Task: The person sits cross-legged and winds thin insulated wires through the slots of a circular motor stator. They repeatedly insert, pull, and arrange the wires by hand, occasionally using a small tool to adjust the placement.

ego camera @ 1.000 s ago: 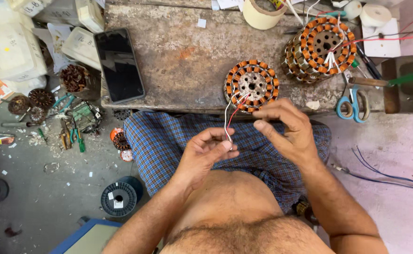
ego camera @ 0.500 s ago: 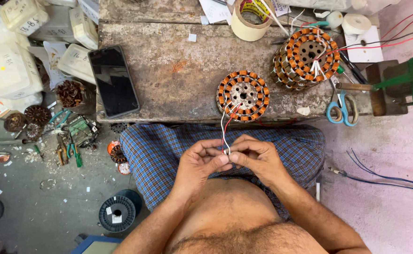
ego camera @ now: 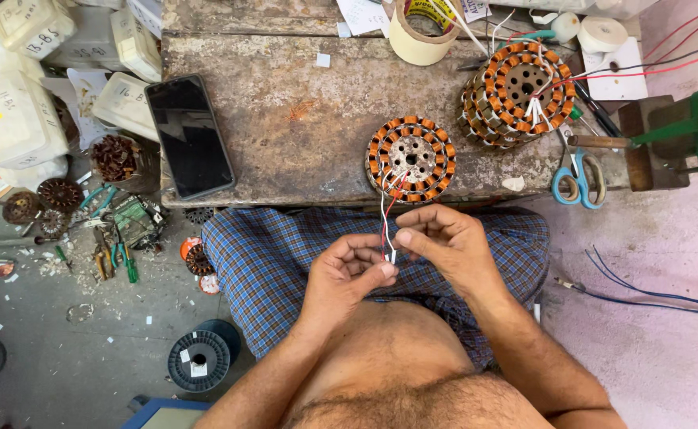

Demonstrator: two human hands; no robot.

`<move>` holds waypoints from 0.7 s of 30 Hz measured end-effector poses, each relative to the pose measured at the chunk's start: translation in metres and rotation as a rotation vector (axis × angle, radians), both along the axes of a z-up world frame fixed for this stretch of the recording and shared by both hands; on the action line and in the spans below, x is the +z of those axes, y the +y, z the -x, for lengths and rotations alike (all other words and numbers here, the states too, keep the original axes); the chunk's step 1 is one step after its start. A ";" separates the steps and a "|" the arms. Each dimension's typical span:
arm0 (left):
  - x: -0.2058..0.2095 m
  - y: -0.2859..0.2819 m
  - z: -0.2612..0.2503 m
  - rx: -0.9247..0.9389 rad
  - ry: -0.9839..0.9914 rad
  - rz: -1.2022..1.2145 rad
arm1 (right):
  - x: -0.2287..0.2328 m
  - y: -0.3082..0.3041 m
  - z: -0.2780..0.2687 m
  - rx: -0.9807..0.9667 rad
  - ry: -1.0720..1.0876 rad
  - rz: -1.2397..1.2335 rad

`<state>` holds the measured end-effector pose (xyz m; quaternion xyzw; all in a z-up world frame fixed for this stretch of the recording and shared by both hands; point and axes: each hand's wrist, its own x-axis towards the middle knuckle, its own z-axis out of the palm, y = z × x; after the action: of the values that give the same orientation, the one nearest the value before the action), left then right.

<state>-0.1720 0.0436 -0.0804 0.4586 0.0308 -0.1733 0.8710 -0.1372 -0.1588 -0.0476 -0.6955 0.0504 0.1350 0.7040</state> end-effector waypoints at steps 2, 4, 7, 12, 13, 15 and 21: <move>0.000 0.001 -0.002 0.018 0.012 0.038 | 0.004 -0.003 0.000 0.144 -0.034 0.010; -0.001 0.001 -0.003 0.024 0.001 0.011 | 0.005 -0.003 0.000 0.223 -0.073 0.057; -0.004 0.002 -0.001 0.023 -0.012 -0.007 | 0.001 0.000 0.008 0.216 -0.097 0.113; -0.008 -0.002 -0.001 0.009 -0.040 -0.048 | 0.000 0.004 0.009 0.112 -0.093 0.285; -0.008 -0.004 -0.001 0.003 -0.053 -0.069 | 0.001 0.004 0.006 0.062 -0.091 0.272; -0.008 -0.008 -0.002 -0.003 -0.080 -0.116 | 0.006 0.006 0.000 -0.036 -0.087 0.244; 0.006 -0.021 -0.008 -0.027 -0.125 -0.275 | 0.033 0.010 -0.050 0.001 -0.215 0.228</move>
<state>-0.1637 0.0226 -0.0747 0.5838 -0.0064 -0.1502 0.7979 -0.0868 -0.1492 -0.0150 -0.7812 -0.0103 0.0535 0.6219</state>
